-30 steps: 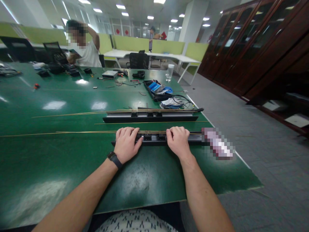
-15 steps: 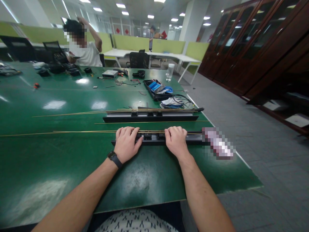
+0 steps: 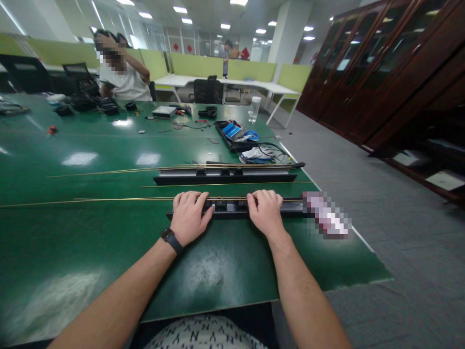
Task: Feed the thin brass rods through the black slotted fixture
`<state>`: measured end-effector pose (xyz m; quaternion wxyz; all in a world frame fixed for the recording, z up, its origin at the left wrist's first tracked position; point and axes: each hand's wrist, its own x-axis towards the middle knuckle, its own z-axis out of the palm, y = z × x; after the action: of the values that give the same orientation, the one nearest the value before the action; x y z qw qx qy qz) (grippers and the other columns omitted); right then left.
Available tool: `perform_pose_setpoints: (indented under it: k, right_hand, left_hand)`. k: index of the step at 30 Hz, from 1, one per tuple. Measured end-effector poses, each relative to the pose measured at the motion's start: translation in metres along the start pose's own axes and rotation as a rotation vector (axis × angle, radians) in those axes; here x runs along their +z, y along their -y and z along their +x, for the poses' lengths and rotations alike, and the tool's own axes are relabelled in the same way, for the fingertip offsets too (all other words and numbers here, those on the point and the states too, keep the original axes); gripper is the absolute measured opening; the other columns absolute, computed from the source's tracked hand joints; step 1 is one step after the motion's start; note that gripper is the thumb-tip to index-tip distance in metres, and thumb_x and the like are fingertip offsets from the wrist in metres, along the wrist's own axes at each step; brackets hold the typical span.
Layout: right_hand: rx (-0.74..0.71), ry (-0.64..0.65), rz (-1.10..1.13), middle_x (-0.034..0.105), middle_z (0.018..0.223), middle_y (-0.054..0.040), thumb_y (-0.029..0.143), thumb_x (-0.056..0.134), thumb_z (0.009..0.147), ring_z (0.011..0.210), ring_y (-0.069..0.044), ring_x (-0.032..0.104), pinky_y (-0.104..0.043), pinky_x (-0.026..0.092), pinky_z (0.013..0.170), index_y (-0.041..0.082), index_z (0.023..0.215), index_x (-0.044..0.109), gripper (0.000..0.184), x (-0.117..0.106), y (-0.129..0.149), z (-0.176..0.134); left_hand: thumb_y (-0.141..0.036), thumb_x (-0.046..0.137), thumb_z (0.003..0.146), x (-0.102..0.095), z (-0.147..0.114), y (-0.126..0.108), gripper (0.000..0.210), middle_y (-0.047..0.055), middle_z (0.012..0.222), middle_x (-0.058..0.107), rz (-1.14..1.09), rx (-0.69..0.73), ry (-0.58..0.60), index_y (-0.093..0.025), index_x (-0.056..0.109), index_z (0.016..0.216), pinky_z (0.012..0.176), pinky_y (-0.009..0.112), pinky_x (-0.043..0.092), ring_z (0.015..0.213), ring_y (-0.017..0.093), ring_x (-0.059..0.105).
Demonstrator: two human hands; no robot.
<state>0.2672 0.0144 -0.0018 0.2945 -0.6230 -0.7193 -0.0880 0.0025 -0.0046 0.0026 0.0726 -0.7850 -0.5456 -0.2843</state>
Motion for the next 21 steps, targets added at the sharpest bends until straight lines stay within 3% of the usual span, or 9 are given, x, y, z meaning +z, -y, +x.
perform_pose_setpoints:
  k: [21]
  right_hand:
    - [-0.015, 0.016, -0.002, 0.07, 0.087, -0.0051, 0.04, 0.043, 0.103, 0.093, -0.023, 0.054, -0.04, 0.029, 0.089, 0.023, 0.083, 0.059, 0.031, -0.0026, 0.002, -0.0002]
  left_hand:
    - [-0.04, 0.054, 0.097, 0.0003, 0.0, -0.0004, 0.039, 0.013, 0.123, 0.067, -0.006, -0.005, -0.011, -0.022, 0.062, 0.131, 0.112, 0.051, 0.032, 0.121, 0.031, 0.056]
